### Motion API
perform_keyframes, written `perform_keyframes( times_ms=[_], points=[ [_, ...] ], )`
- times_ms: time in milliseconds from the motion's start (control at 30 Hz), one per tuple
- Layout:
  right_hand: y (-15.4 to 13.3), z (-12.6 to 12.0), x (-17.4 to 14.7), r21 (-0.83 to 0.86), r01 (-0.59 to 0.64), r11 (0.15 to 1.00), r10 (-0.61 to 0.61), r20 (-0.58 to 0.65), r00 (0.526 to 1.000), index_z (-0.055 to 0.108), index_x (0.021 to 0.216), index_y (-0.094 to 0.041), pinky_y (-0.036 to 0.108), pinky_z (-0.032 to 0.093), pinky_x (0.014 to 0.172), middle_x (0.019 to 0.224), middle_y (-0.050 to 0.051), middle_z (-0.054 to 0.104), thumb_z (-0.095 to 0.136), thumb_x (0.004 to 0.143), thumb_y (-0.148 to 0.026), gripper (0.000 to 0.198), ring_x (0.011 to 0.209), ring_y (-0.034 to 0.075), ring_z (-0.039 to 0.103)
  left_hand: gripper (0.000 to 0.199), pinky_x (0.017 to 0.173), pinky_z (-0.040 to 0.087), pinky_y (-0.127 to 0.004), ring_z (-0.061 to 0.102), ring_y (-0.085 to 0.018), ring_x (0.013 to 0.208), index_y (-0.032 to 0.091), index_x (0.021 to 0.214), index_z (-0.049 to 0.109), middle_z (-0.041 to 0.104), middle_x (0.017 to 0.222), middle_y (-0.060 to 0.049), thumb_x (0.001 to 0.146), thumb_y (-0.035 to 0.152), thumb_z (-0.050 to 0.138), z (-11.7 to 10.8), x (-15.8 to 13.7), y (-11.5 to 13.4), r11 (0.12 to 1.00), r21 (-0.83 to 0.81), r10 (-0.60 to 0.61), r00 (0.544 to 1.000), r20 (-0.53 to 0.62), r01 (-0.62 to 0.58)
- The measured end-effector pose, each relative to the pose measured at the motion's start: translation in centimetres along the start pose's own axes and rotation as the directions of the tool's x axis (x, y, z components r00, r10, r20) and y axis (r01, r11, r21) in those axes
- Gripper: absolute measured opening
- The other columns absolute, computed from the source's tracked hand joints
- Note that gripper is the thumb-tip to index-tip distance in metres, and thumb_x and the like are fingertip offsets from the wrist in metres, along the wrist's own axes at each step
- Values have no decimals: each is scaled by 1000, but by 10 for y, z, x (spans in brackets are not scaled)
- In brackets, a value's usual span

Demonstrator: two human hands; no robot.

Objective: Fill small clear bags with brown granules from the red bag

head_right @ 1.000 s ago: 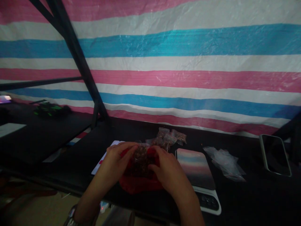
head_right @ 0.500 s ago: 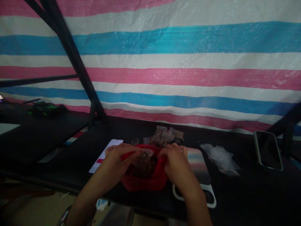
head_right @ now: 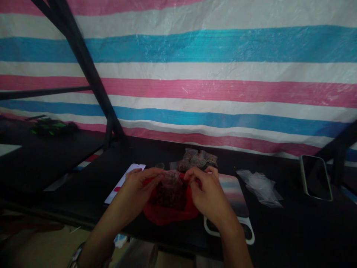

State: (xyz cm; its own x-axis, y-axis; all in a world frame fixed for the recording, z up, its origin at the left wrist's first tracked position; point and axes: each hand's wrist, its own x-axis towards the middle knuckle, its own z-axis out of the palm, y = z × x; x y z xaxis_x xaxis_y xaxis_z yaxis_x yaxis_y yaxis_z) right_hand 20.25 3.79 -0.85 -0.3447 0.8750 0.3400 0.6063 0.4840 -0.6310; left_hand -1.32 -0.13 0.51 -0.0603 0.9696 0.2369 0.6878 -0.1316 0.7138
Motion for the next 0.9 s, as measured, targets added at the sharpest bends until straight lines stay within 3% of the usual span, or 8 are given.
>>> perform_keyframes(
  times_ms=[100, 167, 333, 500, 667, 800, 900],
  points=[
    [-6, -1, -1, -60, 4, 998, -6, -37, 999, 76, 100, -27, 42, 40, 92, 73, -1, 71, 42, 86, -15, 39, 78, 24, 61, 27, 109, 48, -46, 77, -25, 100, 30, 100, 84, 86, 103, 0, 98, 24, 57, 0, -1, -1, 997, -66, 34, 999, 42, -31],
    [-7, -3, -1, -105, -13, 994, 10, -25, 1000, 77, 107, -28, 45, 39, 97, 77, -1, 75, 45, 85, -14, 40, 80, 24, 64, 28, 112, 45, -45, 76, -25, 105, 32, 103, 83, 85, 109, 1, 98, 23, 57, 2, -2, 0, 993, -99, 67, 993, 93, -58],
    [-6, -7, -4, -151, -4, 988, 25, 136, 990, 77, 100, -30, 58, 21, 118, 104, -1, 82, 50, 80, -8, 41, 100, 24, 72, 29, 122, 31, -53, 75, -25, 111, 33, 107, 82, 85, 115, 2, 101, 24, 56, 9, -1, 1, 994, -100, 66, 990, 127, -54],
    [-1, -10, -10, -205, -44, 978, 84, 191, 978, 76, 95, -31, 60, 4, 126, 93, -7, 81, 51, 65, 2, 52, 99, 21, 75, 32, 121, 31, -54, 75, -26, 112, 35, 110, 82, 84, 118, 3, 103, 23, 53, 12, 0, -4, 995, -49, 90, 984, 152, -84],
    [5, -10, -13, -263, -126, 956, 191, 235, 953, 76, 93, -28, 60, 3, 127, 86, -7, 80, 48, 52, 7, 61, 92, 18, 76, 30, 114, 37, -52, 75, -27, 109, 33, 110, 81, 84, 111, 1, 104, 25, 53, 10, -1, -6, 996, 44, 71, 989, 132, -78],
    [1, -11, -15, -270, -120, 955, 174, 183, 968, 76, 104, -29, 63, 2, 127, 99, -4, 82, 52, 68, 7, 56, 101, 21, 77, 30, 112, 39, -50, 75, -24, 100, 30, 102, 80, 84, 105, 1, 105, 28, 51, 11, 0, -6, 995, 29, 94, 981, 167, -100],
    [-3, -11, -15, -229, -85, 970, 118, 135, 984, 72, 121, -30, 68, -1, 126, 114, 0, 82, 64, 86, -8, 42, 112, 26, 75, 31, 113, 35, -52, 73, -26, 105, 30, 103, 78, 83, 106, 1, 106, 26, 48, 13, -1, -7, 991, 56, 108, 978, 179, -120]
  ],
)
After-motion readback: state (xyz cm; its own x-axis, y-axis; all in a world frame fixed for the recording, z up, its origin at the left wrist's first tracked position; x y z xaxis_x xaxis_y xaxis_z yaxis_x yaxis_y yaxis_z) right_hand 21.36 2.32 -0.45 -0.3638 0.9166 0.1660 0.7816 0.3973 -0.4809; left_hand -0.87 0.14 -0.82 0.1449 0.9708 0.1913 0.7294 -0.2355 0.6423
